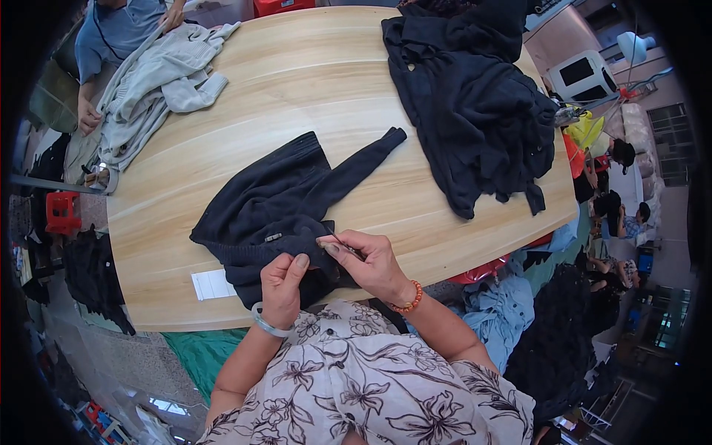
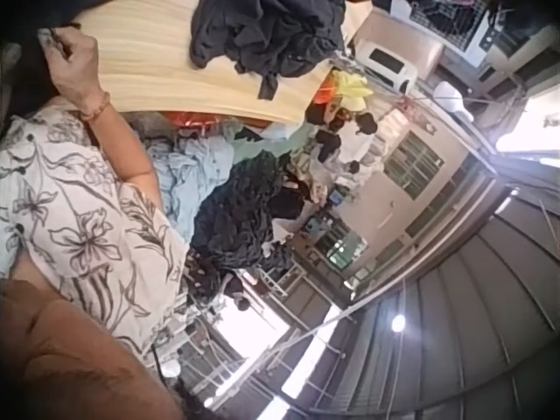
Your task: Trimming threads and inspecting decorative eyelets on black knitted sweaters at a garment factory workstation.
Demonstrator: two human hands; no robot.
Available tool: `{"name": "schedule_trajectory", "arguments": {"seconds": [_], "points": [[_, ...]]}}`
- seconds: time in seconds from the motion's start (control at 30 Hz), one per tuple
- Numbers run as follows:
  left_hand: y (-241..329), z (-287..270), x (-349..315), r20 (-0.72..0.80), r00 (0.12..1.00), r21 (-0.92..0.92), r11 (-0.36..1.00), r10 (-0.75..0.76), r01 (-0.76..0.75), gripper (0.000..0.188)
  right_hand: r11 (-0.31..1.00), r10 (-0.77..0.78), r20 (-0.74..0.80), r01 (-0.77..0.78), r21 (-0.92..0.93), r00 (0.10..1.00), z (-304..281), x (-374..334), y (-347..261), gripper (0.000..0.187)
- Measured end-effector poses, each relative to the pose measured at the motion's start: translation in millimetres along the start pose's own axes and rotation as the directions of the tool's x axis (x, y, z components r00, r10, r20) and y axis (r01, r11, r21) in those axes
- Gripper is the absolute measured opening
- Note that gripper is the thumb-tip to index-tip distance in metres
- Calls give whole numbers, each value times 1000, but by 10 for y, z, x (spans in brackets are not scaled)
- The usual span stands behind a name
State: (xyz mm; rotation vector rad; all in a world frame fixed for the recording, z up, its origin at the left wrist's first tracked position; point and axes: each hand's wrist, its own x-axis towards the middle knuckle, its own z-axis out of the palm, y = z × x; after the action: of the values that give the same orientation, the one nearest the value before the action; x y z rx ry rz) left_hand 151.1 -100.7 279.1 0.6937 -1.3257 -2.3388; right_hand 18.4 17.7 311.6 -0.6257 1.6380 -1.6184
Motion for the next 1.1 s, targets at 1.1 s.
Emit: {"name": "schedule_trajectory", "arguments": {"seconds": [1.1], "points": [[51, -390, 356, -50, 994, -656, 754, -98, 41, 28, 996, 84, 134, -79, -40, 987, -278, -46, 291, 60]]}}
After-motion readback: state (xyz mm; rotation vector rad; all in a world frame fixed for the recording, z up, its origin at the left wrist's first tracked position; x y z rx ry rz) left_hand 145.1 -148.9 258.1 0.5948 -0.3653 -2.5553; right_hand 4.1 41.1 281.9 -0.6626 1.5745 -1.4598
